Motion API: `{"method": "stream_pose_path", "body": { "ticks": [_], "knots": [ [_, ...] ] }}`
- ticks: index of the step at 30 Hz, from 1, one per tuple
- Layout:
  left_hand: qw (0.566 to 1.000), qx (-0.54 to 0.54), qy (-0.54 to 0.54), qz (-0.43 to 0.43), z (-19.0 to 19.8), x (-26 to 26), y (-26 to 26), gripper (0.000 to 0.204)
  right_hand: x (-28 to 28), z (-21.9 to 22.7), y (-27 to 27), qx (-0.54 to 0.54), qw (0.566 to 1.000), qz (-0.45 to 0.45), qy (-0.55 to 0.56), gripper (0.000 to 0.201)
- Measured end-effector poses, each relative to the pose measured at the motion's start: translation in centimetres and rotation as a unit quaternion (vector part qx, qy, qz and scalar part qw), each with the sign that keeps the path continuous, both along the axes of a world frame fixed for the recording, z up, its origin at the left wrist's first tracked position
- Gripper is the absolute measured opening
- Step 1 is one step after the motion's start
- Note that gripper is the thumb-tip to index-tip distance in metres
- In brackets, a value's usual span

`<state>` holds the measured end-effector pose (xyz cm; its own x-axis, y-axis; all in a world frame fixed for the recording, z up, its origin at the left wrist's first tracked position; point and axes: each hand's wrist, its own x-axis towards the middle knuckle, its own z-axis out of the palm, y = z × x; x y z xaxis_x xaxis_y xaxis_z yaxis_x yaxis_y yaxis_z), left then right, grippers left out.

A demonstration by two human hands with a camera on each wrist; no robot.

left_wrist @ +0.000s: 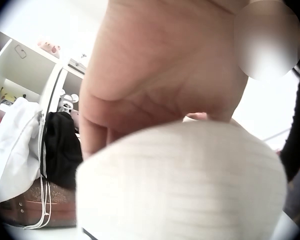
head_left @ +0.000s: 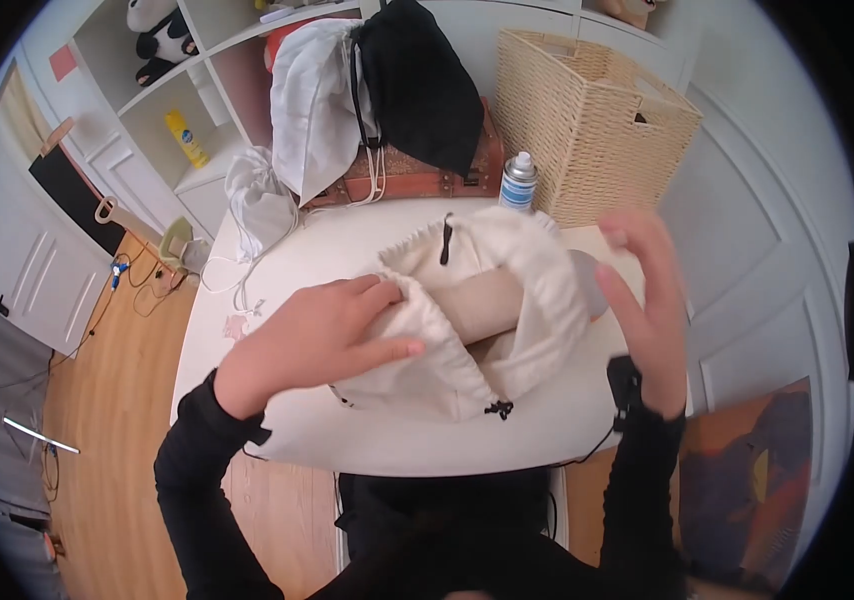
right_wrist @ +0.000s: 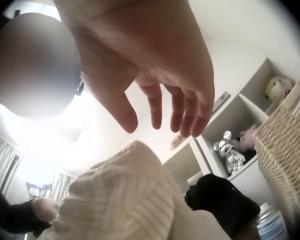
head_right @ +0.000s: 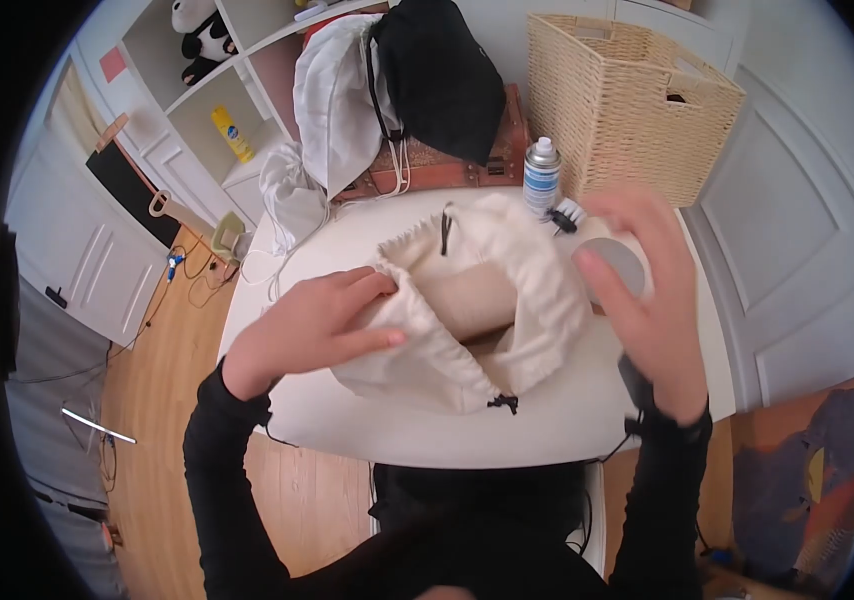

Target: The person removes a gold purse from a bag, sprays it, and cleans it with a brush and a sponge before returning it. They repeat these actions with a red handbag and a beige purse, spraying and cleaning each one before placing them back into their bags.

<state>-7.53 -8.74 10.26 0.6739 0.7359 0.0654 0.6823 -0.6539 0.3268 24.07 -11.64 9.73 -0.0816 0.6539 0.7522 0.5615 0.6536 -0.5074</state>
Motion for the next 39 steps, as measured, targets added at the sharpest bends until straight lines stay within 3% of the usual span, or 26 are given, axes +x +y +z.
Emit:
{"method": "stream_pose_path", "body": {
  "ticks": [1,3,5,6,8,10,14,17,20,23,27,31,34,35,39],
  "knots": [
    [1.0,-0.017,-0.014,-0.015,0.4,-0.5,1.1,0.044,0.7,-0.7,-2.1,-0.019,0.999,-0.024,-0.027,0.024],
    [0.997,-0.05,-0.04,-0.049,1.4,-1.2,3.8,0.04,2.0,-3.2,-6.2,-0.135,0.988,0.048,-0.053,0.02],
    [0.987,-0.018,-0.116,-0.108,0.8,-0.7,6.3,0.039,1.2,-4.9,-8.4,-0.291,0.936,0.165,-0.108,0.018],
    [0.978,-0.003,-0.156,-0.137,0.2,-0.2,7.6,0.04,0.4,-6.0,-8.8,-0.295,0.937,0.145,-0.121,0.022],
    [0.962,-0.087,-0.173,-0.193,-0.9,1.3,9.5,0.045,-2.3,-8.6,-8.8,-0.308,0.935,0.101,-0.145,0.03],
    [0.952,-0.157,-0.163,-0.206,-1.8,2.6,10.8,0.047,-3.9,-10.4,-8.2,-0.319,0.944,0.048,-0.074,0.038],
    [0.956,-0.097,-0.143,-0.239,-3.6,3.6,12.5,0.056,-5.4,-12.5,-6.8,-0.381,0.922,0.022,0.059,0.047],
    [0.95,-0.203,-0.139,-0.191,-2.8,3.8,10.8,0.057,-5.3,-13.4,-5.9,-0.422,0.905,0.04,0.043,0.042],
    [0.958,-0.17,-0.156,-0.172,-3.6,3.4,10.0,0.056,-5.5,-12.9,-5.4,-0.452,0.883,0.071,0.106,0.032],
    [0.968,-0.143,-0.157,-0.137,-4.0,3.9,9.7,0.046,-5.0,-11.6,-4.7,-0.466,0.877,0.107,0.043,0.026],
    [0.969,-0.031,-0.183,-0.164,-5.7,3.8,10.7,0.038,-4.8,-11.0,-5.4,-0.45,0.886,0.108,0.024,0.02],
    [0.956,0.018,-0.272,-0.104,-3.4,2.5,10.0,0.034,-2.5,-12.0,-6.4,-0.411,0.907,0.086,0.032,0.014],
    [0.952,-0.064,-0.295,-0.058,-1.4,0.7,9.8,0.027,-0.5,-11.6,-6.2,-0.384,0.916,0.101,0.061,0.012],
    [0.949,-0.006,-0.309,-0.067,-1.8,0.0,10.4,0.022,0.0,-11.3,-6.2,-0.38,0.916,0.109,0.069,0.012],
    [0.943,-0.068,-0.323,-0.03,-1.1,-2.0,11.0,0.02,1.2,-9.8,-6.3,-0.387,0.91,0.144,0.047,0.011]
  ]
}}
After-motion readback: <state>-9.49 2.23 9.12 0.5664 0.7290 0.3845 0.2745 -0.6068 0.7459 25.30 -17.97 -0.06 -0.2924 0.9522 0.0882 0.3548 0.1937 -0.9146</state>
